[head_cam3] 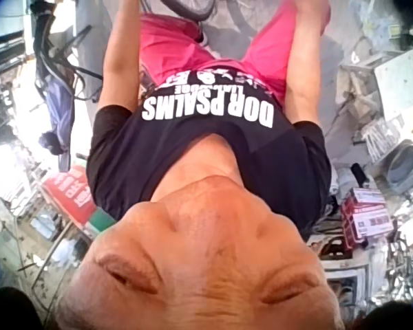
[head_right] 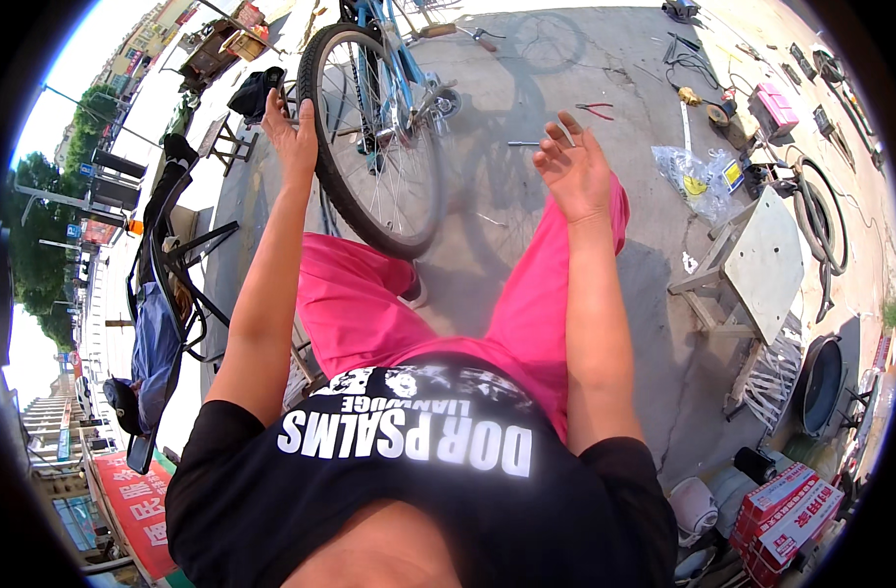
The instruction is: The person uses a wrench to tighten the axle nut on a bicycle wheel, then rotates the wheel to check for smoothness. They continue to adjust the wheel and inspect the tire and spokes throughout the clip.
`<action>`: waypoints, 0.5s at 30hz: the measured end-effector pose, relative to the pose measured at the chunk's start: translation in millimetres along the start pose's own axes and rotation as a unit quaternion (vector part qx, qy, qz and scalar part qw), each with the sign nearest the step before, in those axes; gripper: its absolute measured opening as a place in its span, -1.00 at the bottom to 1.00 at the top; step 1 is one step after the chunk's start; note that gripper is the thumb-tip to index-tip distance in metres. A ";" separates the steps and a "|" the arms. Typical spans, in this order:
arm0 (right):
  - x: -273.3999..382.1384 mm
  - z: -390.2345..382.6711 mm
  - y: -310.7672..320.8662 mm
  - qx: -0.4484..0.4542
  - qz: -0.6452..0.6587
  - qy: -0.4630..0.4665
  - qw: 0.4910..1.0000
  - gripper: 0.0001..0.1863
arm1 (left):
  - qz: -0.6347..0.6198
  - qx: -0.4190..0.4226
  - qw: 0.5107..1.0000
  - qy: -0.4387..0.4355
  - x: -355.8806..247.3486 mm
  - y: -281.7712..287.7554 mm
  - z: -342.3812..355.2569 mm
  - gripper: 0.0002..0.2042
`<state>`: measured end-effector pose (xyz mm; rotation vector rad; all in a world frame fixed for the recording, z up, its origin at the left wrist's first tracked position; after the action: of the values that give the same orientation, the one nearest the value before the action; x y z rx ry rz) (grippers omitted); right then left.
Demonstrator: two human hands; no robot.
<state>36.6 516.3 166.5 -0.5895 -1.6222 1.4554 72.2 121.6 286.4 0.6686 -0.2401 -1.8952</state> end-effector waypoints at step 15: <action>-2.8 8.5 1.1 0.004 -0.018 -0.013 1.000 -0.59 | -0.151 0.034 0.972 0.176 112.9 30.3 -8.4 -0.50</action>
<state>30.8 509.6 165.0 -0.5361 -1.6390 1.4481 68.9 8.6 255.1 1.1242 0.0259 -2.0190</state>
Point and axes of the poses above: each hand's wrist, its own z-axis towards the middle knuckle, its own y-axis out of the back of the hand, x = y × z, the point moved 4 cm from there along z, towards the middle knuckle, and after that the axes turned 14 degrees about -y, right-handed, at the moved point
